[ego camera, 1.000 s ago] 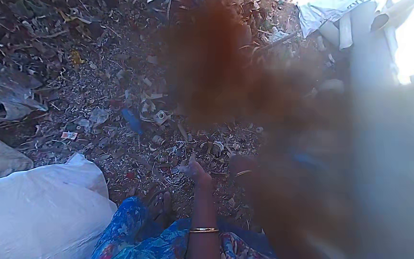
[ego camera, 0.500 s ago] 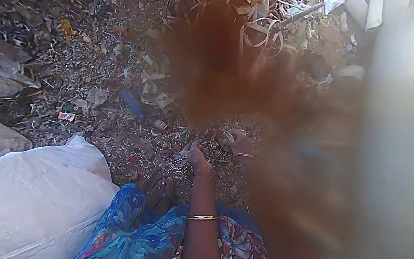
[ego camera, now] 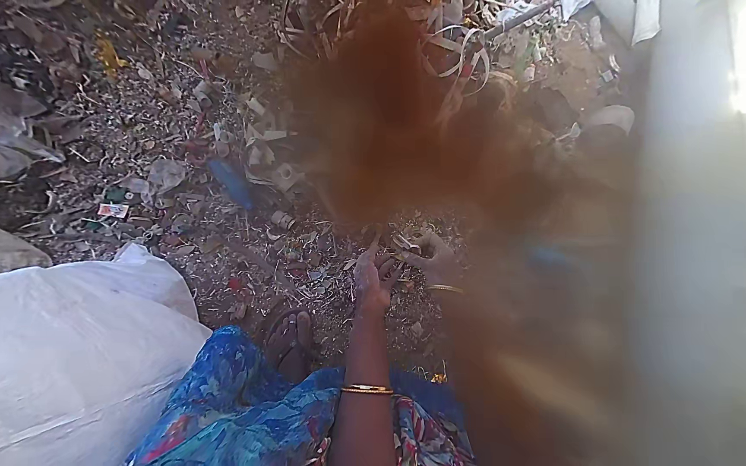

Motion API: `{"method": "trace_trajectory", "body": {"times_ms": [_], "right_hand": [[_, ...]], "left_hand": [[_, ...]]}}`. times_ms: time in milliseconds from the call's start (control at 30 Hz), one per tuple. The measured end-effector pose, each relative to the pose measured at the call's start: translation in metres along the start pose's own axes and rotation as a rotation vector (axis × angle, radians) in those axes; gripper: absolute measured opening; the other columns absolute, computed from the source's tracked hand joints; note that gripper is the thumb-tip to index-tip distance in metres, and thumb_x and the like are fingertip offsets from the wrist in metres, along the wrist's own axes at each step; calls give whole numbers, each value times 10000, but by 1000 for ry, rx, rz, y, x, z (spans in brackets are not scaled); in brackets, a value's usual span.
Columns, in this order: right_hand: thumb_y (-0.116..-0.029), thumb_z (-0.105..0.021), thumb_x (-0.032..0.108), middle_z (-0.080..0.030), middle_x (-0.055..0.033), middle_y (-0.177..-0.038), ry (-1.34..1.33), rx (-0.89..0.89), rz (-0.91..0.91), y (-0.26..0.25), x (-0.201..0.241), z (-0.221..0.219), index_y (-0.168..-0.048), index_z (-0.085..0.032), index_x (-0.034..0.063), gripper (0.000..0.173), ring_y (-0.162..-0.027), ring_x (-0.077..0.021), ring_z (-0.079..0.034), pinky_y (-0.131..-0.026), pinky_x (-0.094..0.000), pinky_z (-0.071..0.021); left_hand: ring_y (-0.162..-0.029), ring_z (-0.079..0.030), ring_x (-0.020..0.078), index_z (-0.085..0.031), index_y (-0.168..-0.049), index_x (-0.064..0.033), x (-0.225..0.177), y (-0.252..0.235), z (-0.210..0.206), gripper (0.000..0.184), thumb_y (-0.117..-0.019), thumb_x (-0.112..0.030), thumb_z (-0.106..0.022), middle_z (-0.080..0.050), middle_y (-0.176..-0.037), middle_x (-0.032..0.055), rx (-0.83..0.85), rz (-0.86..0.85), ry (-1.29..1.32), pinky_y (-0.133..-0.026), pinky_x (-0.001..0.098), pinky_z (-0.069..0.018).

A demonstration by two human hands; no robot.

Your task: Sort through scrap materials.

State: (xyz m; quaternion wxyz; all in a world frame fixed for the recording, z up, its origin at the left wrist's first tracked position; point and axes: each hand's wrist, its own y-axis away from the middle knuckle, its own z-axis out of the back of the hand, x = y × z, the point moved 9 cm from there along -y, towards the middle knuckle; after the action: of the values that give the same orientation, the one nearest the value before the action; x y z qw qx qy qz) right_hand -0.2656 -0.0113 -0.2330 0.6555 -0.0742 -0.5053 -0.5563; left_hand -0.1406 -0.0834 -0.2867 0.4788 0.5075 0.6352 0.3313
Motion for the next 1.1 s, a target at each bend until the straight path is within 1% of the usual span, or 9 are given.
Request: {"method": "trace_trajectory", "body": {"times_ms": [100,167,233,367,433,467,700,933,1100], "right_hand": [[-828,-816,73,-632,-185,-1179,143,159,185,10,10,-15,-968,-678,-22,219,-1052,-207,-609,-907,-338,-506],[-831,-797,153,-628,-135,-1186,167,293,255,17,9,-25,-970,-723,32,200,-1023,-137,-600,-868,-262,-502],[-867,-725,112,-653,-121,-1176,72,263,255,22,14,-18,-1009,-717,22,168,-1057,-119,-622,-903,-241,-524],[-1026,-401,-35,-636,-110,-929,38,-85,-53,18,16,21,-936,-632,-52,248,-888,-125,-587,-835,-292,-474],[-948,-427,52,-664,-43,-715,99,-360,313,-20,-37,24,-705,-635,52,320,-726,-118,-647,-685,-295,-538],[-969,-435,142,-660,-3,-715,133,-346,357,-38,-64,19,-694,-638,114,343,-737,-120,-654,-697,-322,-549],[-1052,-353,384,-664,1,-798,678,-194,175,-59,-97,-25,-808,-652,191,431,-819,-173,-682,-714,-462,-559],[-1024,-361,347,-728,-65,-942,939,-141,109,-41,-45,-46,-925,-703,138,414,-946,-261,-713,-778,-538,-554],[-1045,-319,475,-730,-108,-1120,1147,-134,211,-54,-50,-80,-1218,-683,140,525,-1097,-321,-687,-916,-600,-525]], "left_hand": [[-1071,-606,303,-471,-1419,-79,4,4,-12,467,-1105,-408,-365,-565,-1303,191,93,30,114,-868,474,-510],[-807,-653,213,-536,-1170,-68,6,-1,-13,252,-1088,-277,-421,-628,-947,118,101,1,199,-724,369,-569],[-759,-644,210,-515,-1176,-28,7,-5,-11,161,-1063,-116,-443,-608,-897,126,105,-17,280,-700,344,-577],[-743,-641,202,-498,-1211,-27,4,-9,8,172,-1056,-67,-434,-588,-952,136,-35,-48,279,-627,301,-560],[-738,-622,186,-479,-1219,-11,-2,-11,16,181,-1045,-54,-457,-576,-959,142,-104,-100,222,-625,289,-544],[-731,-606,183,-490,-1229,11,-5,-11,21,198,-1038,-38,-476,-568,-955,150,-151,-127,200,-625,285,-533],[-703,-625,175,-552,-1226,57,-25,-15,38,210,-1039,-20,-498,-591,-970,173,-276,-294,134,-588,267,-534],[-694,-574,151,-514,-1263,64,-49,34,36,234,-1040,20,-460,-554,-981,144,-442,-303,147,-610,252,-495],[-722,-636,183,-550,-1299,31,-29,-25,74,271,-1042,-51,-515,-632,-993,180,-440,-365,215,-616,302,-539]]}}
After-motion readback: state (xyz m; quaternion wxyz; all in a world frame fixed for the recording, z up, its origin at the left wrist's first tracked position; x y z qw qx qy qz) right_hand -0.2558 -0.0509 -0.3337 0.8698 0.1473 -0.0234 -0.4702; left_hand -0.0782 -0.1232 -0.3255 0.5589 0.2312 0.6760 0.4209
